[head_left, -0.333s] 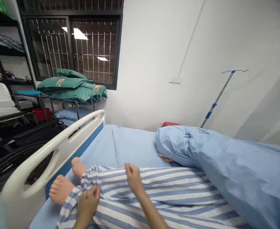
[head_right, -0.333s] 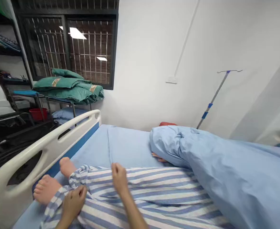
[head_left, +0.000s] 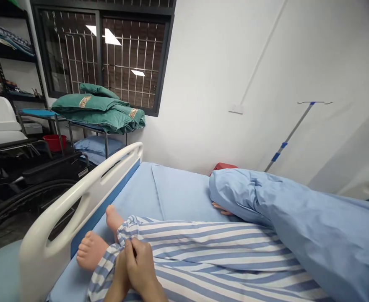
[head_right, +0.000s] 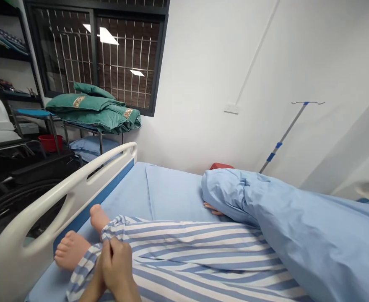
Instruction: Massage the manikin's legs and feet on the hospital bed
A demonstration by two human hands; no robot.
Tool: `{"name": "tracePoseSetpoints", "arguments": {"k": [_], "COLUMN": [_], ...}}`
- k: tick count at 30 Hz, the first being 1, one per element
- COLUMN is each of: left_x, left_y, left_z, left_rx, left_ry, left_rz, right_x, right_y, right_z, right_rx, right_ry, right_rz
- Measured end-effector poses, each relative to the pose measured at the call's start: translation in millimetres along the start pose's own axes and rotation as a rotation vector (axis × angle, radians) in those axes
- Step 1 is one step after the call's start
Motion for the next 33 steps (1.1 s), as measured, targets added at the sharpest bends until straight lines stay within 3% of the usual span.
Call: {"name": "tracePoseSetpoints", "arguments": {"k": [3, 6, 10, 14, 20, 23, 26, 29, 33], "left_x": [-2.7, -6.0, -9.0, -6.4, 3.4, 3.9, -3.5, -13.1, -14.9], "left_y": [-7.2, -7.2, -6.3, -3.8, 0.5, 4.5, 4.9, 1.7, -4.2], "left_z": [1.0, 2.9, -0.4, -4.9, -2.6, 4.0, 6.3, 11.2, 7.7], "left_rx": [0.108, 0.156, 0.140, -0.078, -0.442, -0.708, -0.841, -0.651, -0.423], "left_ry": [-0.026, -0.081, -0.075, -0.034, 0.040, 0.116, 0.227, 0.183, 0.104], "left_rz": [-0.215, -0.276, -0.274, -0.252, -0.262, -0.195, -0.003, 0.138, 0.182], "right_x": [-5.6, -19.2, -41.3, -42.2, -33.6, -32.2, -32.4, -33.8, -33.3], "right_y": [-1.5, -10.1, -21.1, -29.3, -22.9, -21.7, -20.5, -16.0, -17.0], "right_z": [11.1, 32.7, 64.9, 70.2, 64.8, 67.5, 72.6, 77.7, 81.6], "right_rx": [0.030, 0.064, 0.072, 0.068, 0.176, 0.286, 0.377, 0.455, 0.441], "right_ry": [-0.074, -0.145, -0.251, -0.261, -0.283, -0.274, -0.300, -0.336, -0.363], "right_rz": [0.028, 0.117, 0.314, 0.268, 0.278, 0.248, 0.226, 0.296, 0.333]}}
Point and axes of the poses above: each hand's wrist, its own x-axis towards the middle knuckle, its own y-axis out of the back of the hand, z = x × y, the point moved 6 cm from there along x, towards the middle knuckle, and after that the axes turned 1 degree about -y, right-handed, at the moved point
